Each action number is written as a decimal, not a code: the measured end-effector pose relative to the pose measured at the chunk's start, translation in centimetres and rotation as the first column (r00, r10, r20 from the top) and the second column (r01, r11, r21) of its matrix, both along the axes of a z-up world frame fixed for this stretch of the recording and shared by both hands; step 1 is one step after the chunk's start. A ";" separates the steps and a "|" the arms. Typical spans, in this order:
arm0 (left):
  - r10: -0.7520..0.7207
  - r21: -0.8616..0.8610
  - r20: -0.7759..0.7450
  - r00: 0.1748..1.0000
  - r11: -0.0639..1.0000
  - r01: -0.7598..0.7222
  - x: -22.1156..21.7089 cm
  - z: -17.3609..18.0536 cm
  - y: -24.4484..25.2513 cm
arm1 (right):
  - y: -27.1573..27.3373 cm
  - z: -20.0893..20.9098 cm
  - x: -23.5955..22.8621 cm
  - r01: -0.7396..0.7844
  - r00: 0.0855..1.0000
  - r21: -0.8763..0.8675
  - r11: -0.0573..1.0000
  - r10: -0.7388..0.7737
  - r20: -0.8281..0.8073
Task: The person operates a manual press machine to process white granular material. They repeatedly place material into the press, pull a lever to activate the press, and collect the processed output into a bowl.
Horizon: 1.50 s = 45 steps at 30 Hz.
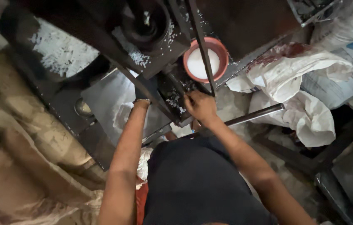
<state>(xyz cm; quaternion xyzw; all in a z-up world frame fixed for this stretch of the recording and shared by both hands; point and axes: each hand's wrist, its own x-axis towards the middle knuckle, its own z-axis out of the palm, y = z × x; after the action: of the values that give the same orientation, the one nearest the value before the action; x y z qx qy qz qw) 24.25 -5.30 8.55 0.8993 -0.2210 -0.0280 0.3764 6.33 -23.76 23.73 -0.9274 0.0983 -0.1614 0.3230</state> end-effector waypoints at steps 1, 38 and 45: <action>-0.024 0.024 0.023 0.999 0.999 0.024 0.7 -0.6 -0.5 | -0.2 0.0 0.1 -0.003 1.000 -0.003 1.000 0.003 0.024; -0.433 -0.710 -0.701 0.567 0.507 -0.490 -9.1 13.7 12.4 | 0.6 0.1 -0.6 0.015 0.985 -0.151 0.988 0.011 0.174; -0.232 0.393 0.002 0.973 0.895 0.212 -7.8 22.0 8.3 | 0.2 -0.2 -0.5 -0.027 0.979 -0.127 0.991 0.052 0.197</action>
<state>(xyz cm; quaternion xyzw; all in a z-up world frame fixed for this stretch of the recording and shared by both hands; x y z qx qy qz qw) 16.41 2.97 30.56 0.9254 -0.3212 -0.0924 0.1786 5.88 -23.56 23.55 -0.9266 0.0367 -0.2529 0.2761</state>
